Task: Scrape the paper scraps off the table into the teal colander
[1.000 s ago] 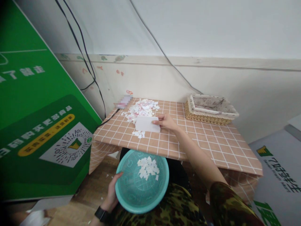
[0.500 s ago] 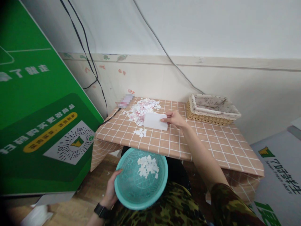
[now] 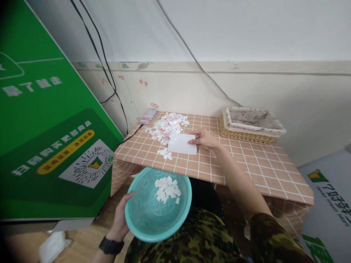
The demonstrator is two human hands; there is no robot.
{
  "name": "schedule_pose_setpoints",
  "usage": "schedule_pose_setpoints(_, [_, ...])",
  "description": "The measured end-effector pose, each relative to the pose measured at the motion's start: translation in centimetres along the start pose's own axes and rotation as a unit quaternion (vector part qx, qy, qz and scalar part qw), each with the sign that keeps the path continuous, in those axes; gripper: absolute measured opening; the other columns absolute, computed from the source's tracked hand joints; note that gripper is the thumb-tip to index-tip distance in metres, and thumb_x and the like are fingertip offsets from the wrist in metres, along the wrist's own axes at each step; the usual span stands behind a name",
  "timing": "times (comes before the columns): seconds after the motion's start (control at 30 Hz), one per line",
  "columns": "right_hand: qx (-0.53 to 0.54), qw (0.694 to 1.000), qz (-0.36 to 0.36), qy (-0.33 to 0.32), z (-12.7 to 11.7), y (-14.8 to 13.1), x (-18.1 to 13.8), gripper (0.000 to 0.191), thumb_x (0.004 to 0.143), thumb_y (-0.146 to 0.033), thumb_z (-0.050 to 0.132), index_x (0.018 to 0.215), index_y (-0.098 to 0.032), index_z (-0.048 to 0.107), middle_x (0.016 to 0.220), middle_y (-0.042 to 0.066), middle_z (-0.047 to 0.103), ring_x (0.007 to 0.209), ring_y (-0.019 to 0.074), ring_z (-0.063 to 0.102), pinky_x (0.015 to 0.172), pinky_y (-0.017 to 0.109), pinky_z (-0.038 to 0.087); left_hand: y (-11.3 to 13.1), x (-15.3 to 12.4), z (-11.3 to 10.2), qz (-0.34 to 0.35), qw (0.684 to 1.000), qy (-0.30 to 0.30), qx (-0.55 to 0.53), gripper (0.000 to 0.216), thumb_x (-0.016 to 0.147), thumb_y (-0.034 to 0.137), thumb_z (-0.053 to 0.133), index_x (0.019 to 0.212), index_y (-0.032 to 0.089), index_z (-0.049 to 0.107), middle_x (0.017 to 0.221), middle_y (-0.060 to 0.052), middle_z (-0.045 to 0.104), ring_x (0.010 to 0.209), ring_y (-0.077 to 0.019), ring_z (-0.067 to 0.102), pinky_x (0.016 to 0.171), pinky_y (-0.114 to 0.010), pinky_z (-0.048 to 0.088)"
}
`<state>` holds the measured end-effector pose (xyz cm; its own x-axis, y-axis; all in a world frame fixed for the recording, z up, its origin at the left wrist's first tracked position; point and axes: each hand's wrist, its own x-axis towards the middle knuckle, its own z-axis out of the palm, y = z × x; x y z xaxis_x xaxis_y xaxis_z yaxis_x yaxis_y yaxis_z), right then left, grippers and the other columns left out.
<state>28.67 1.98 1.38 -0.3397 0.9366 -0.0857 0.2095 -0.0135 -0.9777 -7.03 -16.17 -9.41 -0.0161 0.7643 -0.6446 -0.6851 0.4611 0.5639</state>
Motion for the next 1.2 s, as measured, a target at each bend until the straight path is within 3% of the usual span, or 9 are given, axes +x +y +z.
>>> schedule_pose_setpoints(0.1, [0.006, 0.999, 0.000, -0.032, 0.5, 0.1, 0.0, 0.050, 0.058, -0.027, 0.077, 0.106, -0.017, 0.066, 0.089, 0.008, 0.071, 0.072, 0.0177, 0.066, 0.060, 0.027, 0.055, 0.4, 0.0, 0.2, -0.005, 1.000, -0.021, -0.002, 0.012, 0.069, 0.022, 0.065, 0.074, 0.011, 0.068, 0.070, -0.006, 0.072, 0.062, -0.0192, 0.065, 0.064, -0.031, 0.052])
schedule_pose_setpoints(0.3, [0.015, 1.000, -0.002, -0.010, 0.7, -0.1, 0.0, 0.053, 0.059, -0.026, 0.076, 0.110, -0.016, 0.064, 0.088, 0.009, 0.071, 0.068, 0.0169, 0.066, 0.056, 0.026, 0.054, 0.8, -0.2, 0.4, -0.012, 0.999, -0.034, 0.014, 0.015, 0.071, 0.020, 0.064, 0.081, 0.010, 0.068, 0.075, -0.009, 0.073, 0.068, -0.0223, 0.067, 0.071, -0.037, 0.053])
schedule_pose_setpoints(0.47, [0.026, 0.995, -0.019, -0.099, 3.3, 0.0, -0.2, 0.046, 0.064, -0.028, 0.073, 0.109, -0.018, 0.064, 0.099, 0.008, 0.069, 0.078, 0.0166, 0.065, 0.065, 0.027, 0.054, 1.2, -0.7, 0.7, -0.040, 0.998, -0.042, 0.020, 0.021, 0.071, 0.017, 0.062, 0.088, 0.008, 0.068, 0.086, -0.013, 0.073, 0.079, -0.0267, 0.068, 0.078, -0.040, 0.052])
schedule_pose_setpoints(0.6, [0.014, 0.988, -0.011, -0.154, 4.9, 0.1, -0.1, 0.046, 0.064, -0.030, 0.073, 0.107, -0.017, 0.065, 0.094, 0.007, 0.070, 0.077, 0.0166, 0.065, 0.064, 0.027, 0.054, 1.4, -0.8, 0.8, -0.038, 0.998, -0.042, 0.031, 0.021, 0.071, 0.016, 0.062, 0.089, 0.008, 0.068, 0.089, -0.014, 0.073, 0.080, -0.0287, 0.068, 0.077, -0.042, 0.052])
schedule_pose_setpoints(0.7, [0.034, 0.993, -0.023, -0.112, 4.4, 0.3, 0.1, 0.047, 0.065, -0.031, 0.073, 0.108, -0.017, 0.064, 0.096, 0.008, 0.069, 0.077, 0.0170, 0.065, 0.065, 0.028, 0.054, 1.5, -0.7, 0.7, -0.032, 0.998, -0.040, 0.031, 0.018, 0.070, 0.015, 0.062, 0.086, 0.008, 0.068, 0.085, -0.012, 0.073, 0.077, -0.0269, 0.068, 0.075, -0.040, 0.052])
schedule_pose_setpoints(0.9, [0.037, 0.995, -0.030, 0.091, 1.9, 0.5, 0.7, 0.051, 0.061, -0.031, 0.076, 0.108, -0.015, 0.065, 0.084, 0.009, 0.070, 0.067, 0.0175, 0.064, 0.054, 0.028, 0.053, 1.8, -0.1, 0.3, -0.007, 1.000, -0.020, 0.022, 0.013, 0.069, 0.015, 0.063, 0.079, 0.010, 0.068, 0.074, -0.009, 0.073, 0.065, -0.0218, 0.067, 0.066, -0.035, 0.053])
schedule_pose_setpoints(0.97, [0.031, 0.994, -0.024, 0.099, 1.9, 0.5, 0.7, 0.050, 0.061, -0.030, 0.075, 0.108, -0.015, 0.065, 0.082, 0.008, 0.070, 0.065, 0.0170, 0.063, 0.052, 0.027, 0.052, 1.8, 0.0, 0.1, 0.000, 1.000, -0.016, 0.017, 0.012, 0.069, 0.016, 0.064, 0.079, 0.010, 0.068, 0.074, -0.008, 0.072, 0.064, -0.0206, 0.066, 0.066, -0.034, 0.053])
schedule_pose_setpoints(1.2, [0.033, 0.999, -0.022, 0.024, 2.4, 0.2, 0.4, 0.049, 0.062, -0.029, 0.075, 0.108, -0.016, 0.065, 0.089, 0.009, 0.070, 0.072, 0.0186, 0.065, 0.060, 0.030, 0.054, 1.9, 0.4, -0.5, 0.002, 1.000, -0.021, 0.005, 0.008, 0.068, 0.016, 0.065, 0.075, 0.012, 0.067, 0.071, -0.005, 0.072, 0.064, -0.0197, 0.065, 0.066, -0.032, 0.052])
